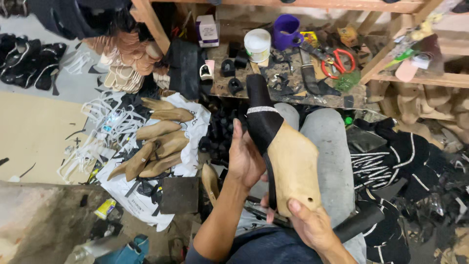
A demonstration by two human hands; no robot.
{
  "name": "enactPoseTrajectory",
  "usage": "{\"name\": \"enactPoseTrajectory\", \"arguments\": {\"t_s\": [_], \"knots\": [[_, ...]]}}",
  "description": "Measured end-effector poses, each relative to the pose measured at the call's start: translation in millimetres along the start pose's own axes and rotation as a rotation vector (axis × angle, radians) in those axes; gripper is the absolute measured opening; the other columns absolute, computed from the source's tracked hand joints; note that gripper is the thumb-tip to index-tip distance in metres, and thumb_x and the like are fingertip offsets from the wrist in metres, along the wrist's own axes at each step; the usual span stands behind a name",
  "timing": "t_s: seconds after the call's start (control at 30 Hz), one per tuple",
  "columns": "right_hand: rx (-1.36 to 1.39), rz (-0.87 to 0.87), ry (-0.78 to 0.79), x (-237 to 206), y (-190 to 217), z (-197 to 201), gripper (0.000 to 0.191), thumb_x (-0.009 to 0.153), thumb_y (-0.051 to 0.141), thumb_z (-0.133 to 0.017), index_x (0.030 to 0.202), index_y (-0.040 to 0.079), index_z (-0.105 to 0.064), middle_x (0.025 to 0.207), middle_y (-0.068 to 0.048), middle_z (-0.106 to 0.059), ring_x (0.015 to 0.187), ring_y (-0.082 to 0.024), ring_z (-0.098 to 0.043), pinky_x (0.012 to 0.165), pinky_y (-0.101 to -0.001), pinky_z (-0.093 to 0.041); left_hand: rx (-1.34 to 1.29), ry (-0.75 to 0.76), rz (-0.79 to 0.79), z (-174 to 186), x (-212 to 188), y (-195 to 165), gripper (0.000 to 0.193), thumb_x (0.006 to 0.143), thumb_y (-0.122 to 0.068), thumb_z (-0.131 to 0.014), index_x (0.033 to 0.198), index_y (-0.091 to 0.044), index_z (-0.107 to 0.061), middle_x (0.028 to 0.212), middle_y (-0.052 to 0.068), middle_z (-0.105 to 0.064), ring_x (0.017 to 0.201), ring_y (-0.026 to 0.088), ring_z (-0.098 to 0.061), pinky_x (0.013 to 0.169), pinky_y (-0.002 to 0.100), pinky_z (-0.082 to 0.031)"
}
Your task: The person sits cross-legged and uses a hammer and a curved metal tool to tap and press the sole and heel of a black high-heeled shoe mounted on a wooden shoe tree. The person repeatedly taps the heel and sole edges, flips the shoe, and continues hammering along the perimeter.
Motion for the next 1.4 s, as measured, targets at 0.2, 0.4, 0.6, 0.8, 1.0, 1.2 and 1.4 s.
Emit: {"name": "enactPoseTrajectory", "arguments": {"t_s": [0.2,0.4,0.6,0.8,1.0,1.2,1.4], "knots": [[-0.628,0.149,0.057,3,11,8,0.083,0.075,0.022,-0.089,0.141,0.0,-0.044,0.133,-0.018,-0.06,0.119,-0.031,-0.062,0.099,-0.042,-0.05,-0.117,0.158,0.001,-17,13,-12,0.073,0.1,-0.054,-0.06,0.143,0.005,-0.051,0.133,0.02,-0.064,0.125,0.036,-0.062,0.113,0.048,-0.047],[-1.126,0.063,0.194,5,-39,10,0.062,0.08,0.027,-0.085,0.131,0.006,-0.058,0.124,-0.019,-0.059,0.119,-0.039,-0.057,0.099,-0.0456,-0.046,0.439,-0.002,-0.293,-2,46,-25,0.057,0.096,-0.028,-0.074,0.138,0.005,-0.056,0.123,0.018,-0.067,0.11,0.027,-0.065,0.099,0.039,-0.053],[-1.003,0.217,0.339,18,-70,21,0.065,0.077,0.027,-0.086,0.127,-0.003,-0.058,0.125,-0.026,-0.057,0.119,-0.044,-0.055,0.097,-0.0474,-0.044,1.128,0.057,-0.283,-21,100,-3,0.06,0.088,-0.016,-0.078,0.14,0.004,-0.056,0.121,0.015,-0.069,0.107,0.019,-0.065,0.096,0.033,-0.053],[-0.771,0.197,-0.062,22,-49,45,0.045,0.094,0.029,-0.08,0.116,-0.005,-0.061,0.115,-0.019,-0.062,0.109,-0.035,-0.062,0.095,-0.0439,-0.05,1.56,0.251,-0.381,-39,123,30,0.062,0.086,-0.015,-0.08,0.14,0.003,-0.055,0.132,0.017,-0.067,0.122,0.025,-0.066,0.106,0.035,-0.05],[-0.658,-0.33,0.076,-6,-5,89,0.025,0.086,0.03,-0.075,0.095,0.007,-0.073,0.094,-0.007,-0.067,0.087,-0.023,-0.07,0.08,-0.0328,-0.057,1.426,0.235,-0.266,-28,121,35,0.064,0.091,-0.015,-0.076,0.147,0.001,-0.048,0.139,0.018,-0.065,0.128,0.025,-0.065,0.111,0.035,-0.049],[-1.091,-0.086,0.377,-24,-14,132,0.022,0.082,0.015,-0.072,0.101,0.021,-0.08,0.095,-0.003,-0.074,0.095,-0.022,-0.072,0.086,-0.0348,-0.053,1.446,0.228,-0.184,-39,129,31,0.063,0.092,-0.015,-0.075,0.147,0.0,-0.048,0.137,0.018,-0.066,0.125,0.024,-0.066,0.108,0.034,-0.05],[-1.216,-0.166,0.564,-22,-20,109,0.023,0.094,0.019,-0.065,0.11,0.004,-0.067,0.106,-0.011,-0.068,0.102,-0.027,-0.068,0.086,-0.0387,-0.052,1.597,0.43,-0.28,-55,125,35,0.056,0.095,-0.014,-0.073,0.145,-0.002,-0.052,0.141,0.02,-0.064,0.13,0.033,-0.065,0.109,0.038,-0.049]]}}
Point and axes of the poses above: each hand's wrist, its own x-axis towards the middle knuckle, its own z-axis out of the back of the hand, y = z × x, the point moved 2 cm from there along x, towards the middle knuckle
